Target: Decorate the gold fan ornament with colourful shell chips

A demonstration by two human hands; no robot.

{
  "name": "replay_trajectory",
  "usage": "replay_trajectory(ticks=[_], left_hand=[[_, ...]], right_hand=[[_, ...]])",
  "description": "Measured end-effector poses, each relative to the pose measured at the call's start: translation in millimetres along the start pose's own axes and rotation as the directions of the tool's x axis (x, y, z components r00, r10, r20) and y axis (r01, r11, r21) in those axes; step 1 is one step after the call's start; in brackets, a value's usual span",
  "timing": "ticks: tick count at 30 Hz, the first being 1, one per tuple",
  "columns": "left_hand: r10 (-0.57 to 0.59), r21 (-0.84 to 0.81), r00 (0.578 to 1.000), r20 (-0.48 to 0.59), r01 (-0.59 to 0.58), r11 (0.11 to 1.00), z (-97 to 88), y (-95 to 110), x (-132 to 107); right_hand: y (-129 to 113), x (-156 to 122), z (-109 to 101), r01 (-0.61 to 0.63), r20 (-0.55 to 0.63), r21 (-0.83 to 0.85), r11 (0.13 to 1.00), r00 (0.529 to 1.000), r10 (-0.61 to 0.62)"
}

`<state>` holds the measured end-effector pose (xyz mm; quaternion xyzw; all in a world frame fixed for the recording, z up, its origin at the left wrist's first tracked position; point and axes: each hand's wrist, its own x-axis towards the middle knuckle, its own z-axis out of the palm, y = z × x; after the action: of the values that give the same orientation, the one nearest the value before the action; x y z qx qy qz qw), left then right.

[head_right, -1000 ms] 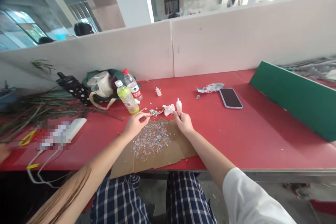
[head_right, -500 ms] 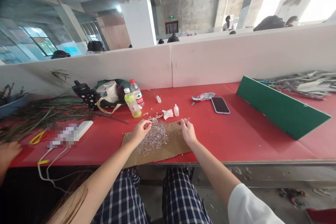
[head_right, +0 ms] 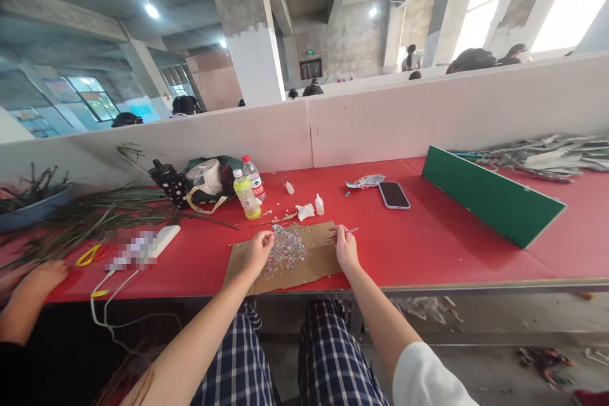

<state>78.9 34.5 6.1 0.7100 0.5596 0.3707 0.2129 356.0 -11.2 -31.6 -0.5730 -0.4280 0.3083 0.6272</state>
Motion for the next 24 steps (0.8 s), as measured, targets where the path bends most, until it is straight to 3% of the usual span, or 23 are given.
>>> replay_trajectory(ticks=[11,24], left_hand=[[-0.124,0.050,0.987,-0.107,0.129,0.990,4.3,-5.9,-13.2],[-0.174,0.087,0.981,-0.086,0.181,0.980,1.6,3.0,-15.4]], right_hand=[[7.4,1.5,3.3,-0.049,0.027,-0.047,0.998,0.998,0.050],[4.7,-0.5,5.0,-0.066,0.040,-0.146,0.987,0.997,0.072]])
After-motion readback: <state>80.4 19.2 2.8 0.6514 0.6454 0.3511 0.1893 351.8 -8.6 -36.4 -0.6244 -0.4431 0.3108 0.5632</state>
